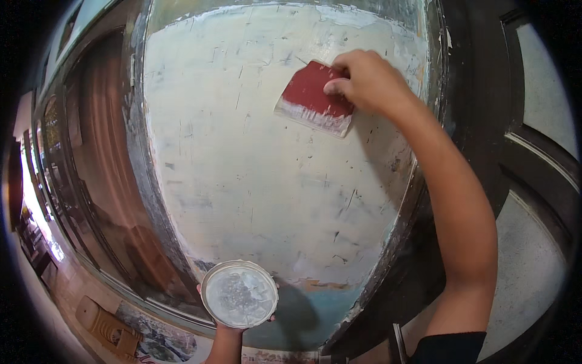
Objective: Applying plaster or wall putty to a wall using a hand scraper tool.
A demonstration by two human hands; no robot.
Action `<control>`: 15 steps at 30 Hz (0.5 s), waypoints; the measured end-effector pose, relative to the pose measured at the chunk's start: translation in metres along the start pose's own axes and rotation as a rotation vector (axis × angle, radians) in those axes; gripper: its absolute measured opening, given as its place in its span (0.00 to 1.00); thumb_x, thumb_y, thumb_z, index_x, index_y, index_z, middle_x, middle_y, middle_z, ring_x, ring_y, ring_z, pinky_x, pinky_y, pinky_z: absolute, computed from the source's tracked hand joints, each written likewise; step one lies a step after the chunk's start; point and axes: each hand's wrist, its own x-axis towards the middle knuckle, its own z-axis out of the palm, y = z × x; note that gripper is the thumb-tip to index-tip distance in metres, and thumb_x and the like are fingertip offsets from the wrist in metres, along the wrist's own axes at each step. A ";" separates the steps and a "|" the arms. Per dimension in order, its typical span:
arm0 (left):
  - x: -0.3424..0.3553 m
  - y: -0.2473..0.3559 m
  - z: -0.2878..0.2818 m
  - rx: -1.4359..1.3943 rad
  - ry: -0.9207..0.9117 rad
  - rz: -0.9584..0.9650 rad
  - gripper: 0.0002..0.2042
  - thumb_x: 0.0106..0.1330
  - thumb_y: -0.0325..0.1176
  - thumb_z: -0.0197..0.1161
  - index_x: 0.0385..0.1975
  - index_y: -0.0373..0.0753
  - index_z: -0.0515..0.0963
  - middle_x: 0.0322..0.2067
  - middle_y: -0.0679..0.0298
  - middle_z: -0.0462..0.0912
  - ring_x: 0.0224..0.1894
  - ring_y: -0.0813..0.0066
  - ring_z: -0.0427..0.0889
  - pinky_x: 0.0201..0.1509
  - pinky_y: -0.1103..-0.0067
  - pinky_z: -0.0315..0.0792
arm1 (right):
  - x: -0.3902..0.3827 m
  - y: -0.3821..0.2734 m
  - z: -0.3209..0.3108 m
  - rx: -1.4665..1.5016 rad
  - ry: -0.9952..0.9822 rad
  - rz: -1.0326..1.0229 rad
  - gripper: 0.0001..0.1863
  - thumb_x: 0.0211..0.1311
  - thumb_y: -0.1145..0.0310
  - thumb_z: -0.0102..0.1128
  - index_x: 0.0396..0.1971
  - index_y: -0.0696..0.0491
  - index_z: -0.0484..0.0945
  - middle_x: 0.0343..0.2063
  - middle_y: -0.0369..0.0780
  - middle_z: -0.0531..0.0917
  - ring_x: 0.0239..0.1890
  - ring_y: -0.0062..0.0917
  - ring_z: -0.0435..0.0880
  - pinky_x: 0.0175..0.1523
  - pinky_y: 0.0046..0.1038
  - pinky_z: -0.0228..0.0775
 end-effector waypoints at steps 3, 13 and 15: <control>0.003 0.001 0.009 -0.010 -0.029 -0.014 0.56 0.50 0.82 0.57 0.75 0.51 0.57 0.72 0.41 0.57 0.70 0.22 0.58 0.52 0.19 0.61 | 0.022 0.046 -0.018 0.070 0.154 0.039 0.12 0.63 0.67 0.70 0.37 0.61 0.84 0.25 0.39 0.85 0.27 0.21 0.80 0.38 0.26 0.74; 0.011 -0.004 -0.006 -0.075 -0.039 -0.027 0.56 0.50 0.83 0.55 0.76 0.52 0.55 0.73 0.43 0.57 0.70 0.23 0.57 0.53 0.19 0.61 | -0.007 0.022 -0.038 0.410 -0.015 -0.052 0.11 0.64 0.68 0.70 0.37 0.61 0.84 0.27 0.37 0.85 0.31 0.18 0.82 0.41 0.24 0.76; 0.014 -0.010 0.003 -0.118 0.007 -0.023 0.56 0.50 0.83 0.55 0.76 0.52 0.55 0.73 0.44 0.57 0.70 0.23 0.57 0.53 0.19 0.61 | -0.015 -0.010 -0.010 0.290 -0.154 -0.050 0.12 0.60 0.68 0.73 0.36 0.62 0.84 0.25 0.40 0.85 0.31 0.22 0.84 0.39 0.29 0.74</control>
